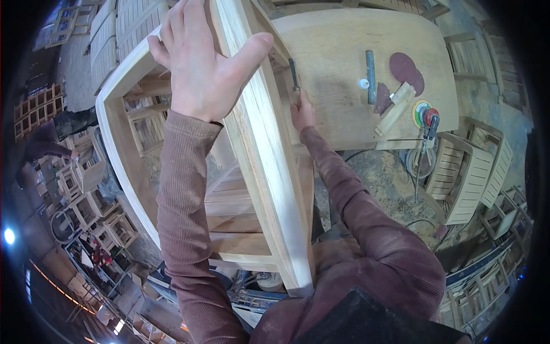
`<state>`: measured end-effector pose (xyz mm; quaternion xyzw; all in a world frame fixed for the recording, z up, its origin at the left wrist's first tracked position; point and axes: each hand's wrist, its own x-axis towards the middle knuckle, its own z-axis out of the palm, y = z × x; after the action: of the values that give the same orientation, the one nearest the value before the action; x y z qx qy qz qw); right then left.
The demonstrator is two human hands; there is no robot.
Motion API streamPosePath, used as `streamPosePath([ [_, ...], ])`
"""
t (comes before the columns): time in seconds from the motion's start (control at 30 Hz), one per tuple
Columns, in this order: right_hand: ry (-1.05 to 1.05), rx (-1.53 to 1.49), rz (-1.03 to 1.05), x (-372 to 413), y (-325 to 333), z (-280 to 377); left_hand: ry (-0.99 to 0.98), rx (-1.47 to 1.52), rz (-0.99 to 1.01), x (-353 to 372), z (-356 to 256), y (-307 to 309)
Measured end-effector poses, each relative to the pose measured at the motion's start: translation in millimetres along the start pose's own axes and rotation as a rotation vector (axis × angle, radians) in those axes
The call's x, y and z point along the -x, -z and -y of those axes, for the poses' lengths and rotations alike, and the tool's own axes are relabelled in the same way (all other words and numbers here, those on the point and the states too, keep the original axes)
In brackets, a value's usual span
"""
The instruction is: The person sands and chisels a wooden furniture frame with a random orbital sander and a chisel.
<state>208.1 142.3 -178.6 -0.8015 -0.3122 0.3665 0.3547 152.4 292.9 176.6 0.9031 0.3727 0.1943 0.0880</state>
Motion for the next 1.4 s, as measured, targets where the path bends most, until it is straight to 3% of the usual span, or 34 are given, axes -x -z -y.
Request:
streamPosePath([
  [0.1, 0.048, -0.065, -0.022, -5, 0, -5, -0.008, -0.088, -0.017, 0, -7, 3],
  [0.2, 0.022, -0.064, -0.023, -4, -6, -18, 0.113, -0.132, 0.038, 0, -8, 0],
  [0.27, 0.01, -0.063, -0.042, 0, -12, -17, -0.15, 1.347, -0.132, 4, 10, -8],
  [0.3, -0.006, -0.047, -0.044, -2, -8, -11, -0.147, 1.344, -0.128, 2, 6, -6],
  [0.37, -0.028, -0.027, -0.043, 3, -6, -7, 0.107, -0.078, 0.013, 1, -9, 0],
  [0.47, 0.036, -0.106, -0.093, 5, -7, -8, 0.017, -0.026, -0.091, 4, -34, -1],
  [0.7, 0.003, 0.015, -0.049, 2, 18, -3, -0.07, -0.008, -0.02, 2, -21, 8],
  [0.77, -0.018, 0.038, -0.051, -4, 20, 1, 0.108, -0.123, 0.02, -1, -17, 4],
  [0.87, -0.096, 0.099, 0.045, -9, 24, 10, 0.068, -0.102, -0.045, -1, -26, 1],
  [0.97, 0.005, 0.058, 0.018, -9, 18, -8, 0.0, -0.056, 0.001, 0, -26, 9],
  [1.03, 0.296, -0.038, -0.135, -5, 20, -23, 0.046, -0.049, 0.014, -5, -24, 10],
  [1.07, 0.312, -0.04, -0.11, 1, 26, -21, 0.086, -0.028, 0.04, -6, -22, 9],
  [1.13, 0.26, 0.054, -0.227, 20, 49, -9, 0.108, -0.02, 0.054, -5, -15, 6],
  [1.2, -0.295, -0.299, 0.159, 31, 96, 14, 0.111, -0.011, 0.051, -4, -5, 18],
  [1.27, -0.234, -0.419, 0.146, 43, 133, 11, 0.227, 0.291, 0.282, 0, 8, 45],
  [1.33, -0.028, -0.452, -0.055, 56, 163, -9, 0.284, 0.891, 0.358, 17, 29, 92],
  [1.4, 0.096, -0.268, -0.084, 65, 204, -24, 0.187, 0.547, 0.188, 42, 101, 121],
])
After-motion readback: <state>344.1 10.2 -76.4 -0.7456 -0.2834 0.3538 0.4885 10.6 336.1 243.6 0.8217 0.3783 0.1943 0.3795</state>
